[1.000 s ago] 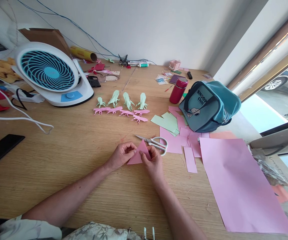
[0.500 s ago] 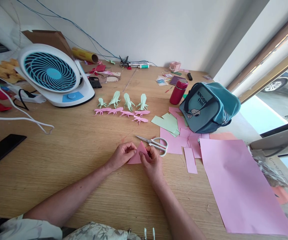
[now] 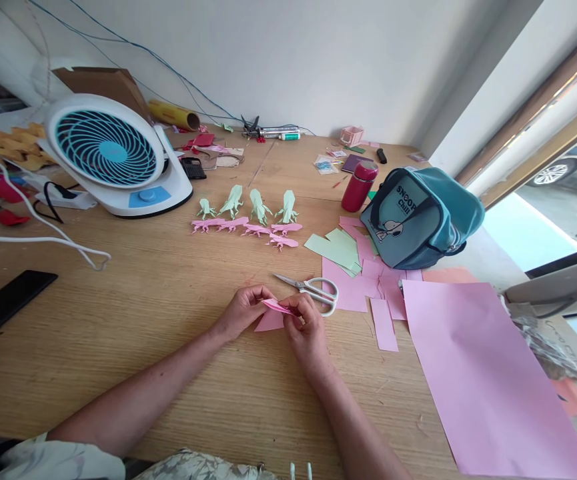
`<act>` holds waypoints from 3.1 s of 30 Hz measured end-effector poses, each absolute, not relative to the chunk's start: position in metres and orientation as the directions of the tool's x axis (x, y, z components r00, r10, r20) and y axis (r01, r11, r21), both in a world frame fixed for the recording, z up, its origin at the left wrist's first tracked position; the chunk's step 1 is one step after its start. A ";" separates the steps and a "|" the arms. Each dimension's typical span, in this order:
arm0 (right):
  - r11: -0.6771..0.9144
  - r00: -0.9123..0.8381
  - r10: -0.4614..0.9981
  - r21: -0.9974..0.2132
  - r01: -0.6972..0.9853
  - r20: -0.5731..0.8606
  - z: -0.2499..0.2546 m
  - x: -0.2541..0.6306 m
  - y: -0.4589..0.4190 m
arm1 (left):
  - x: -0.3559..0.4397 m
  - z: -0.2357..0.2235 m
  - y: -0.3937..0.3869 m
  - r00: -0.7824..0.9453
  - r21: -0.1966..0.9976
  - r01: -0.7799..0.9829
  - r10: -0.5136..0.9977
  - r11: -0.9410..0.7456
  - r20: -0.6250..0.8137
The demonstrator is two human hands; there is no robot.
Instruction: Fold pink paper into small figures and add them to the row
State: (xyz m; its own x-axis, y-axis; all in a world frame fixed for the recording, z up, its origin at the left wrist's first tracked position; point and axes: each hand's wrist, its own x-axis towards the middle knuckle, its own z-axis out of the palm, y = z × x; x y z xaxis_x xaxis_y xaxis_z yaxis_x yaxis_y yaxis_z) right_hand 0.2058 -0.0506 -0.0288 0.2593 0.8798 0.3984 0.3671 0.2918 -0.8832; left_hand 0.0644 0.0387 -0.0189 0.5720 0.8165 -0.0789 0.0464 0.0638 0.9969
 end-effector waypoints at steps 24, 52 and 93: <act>0.366 0.181 0.873 -0.853 0.373 0.454 -0.029 0.215 -0.049 | 0.064 -0.014 0.038 0.581 0.970 -0.021 0.792 0.243 -0.186; 0.116 0.358 0.926 -0.993 0.029 0.119 -0.029 0.215 -0.051 | 0.065 -0.023 0.041 0.494 0.941 -0.159 0.849 0.299 -0.186; 0.139 0.451 0.888 -0.987 -0.083 0.087 -0.020 0.213 -0.047 | 0.063 -0.016 0.042 0.673 0.957 0.026 0.703 0.289 -0.231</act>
State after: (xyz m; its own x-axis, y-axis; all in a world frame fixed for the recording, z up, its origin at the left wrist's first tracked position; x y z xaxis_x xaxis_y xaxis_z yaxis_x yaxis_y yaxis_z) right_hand 0.2127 -0.0474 -0.0199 0.4505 0.8885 0.0875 -0.0827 0.1391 -0.9868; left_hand 0.0630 0.0420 -0.0160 0.6727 0.7030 -0.2306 0.0259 0.2891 0.9570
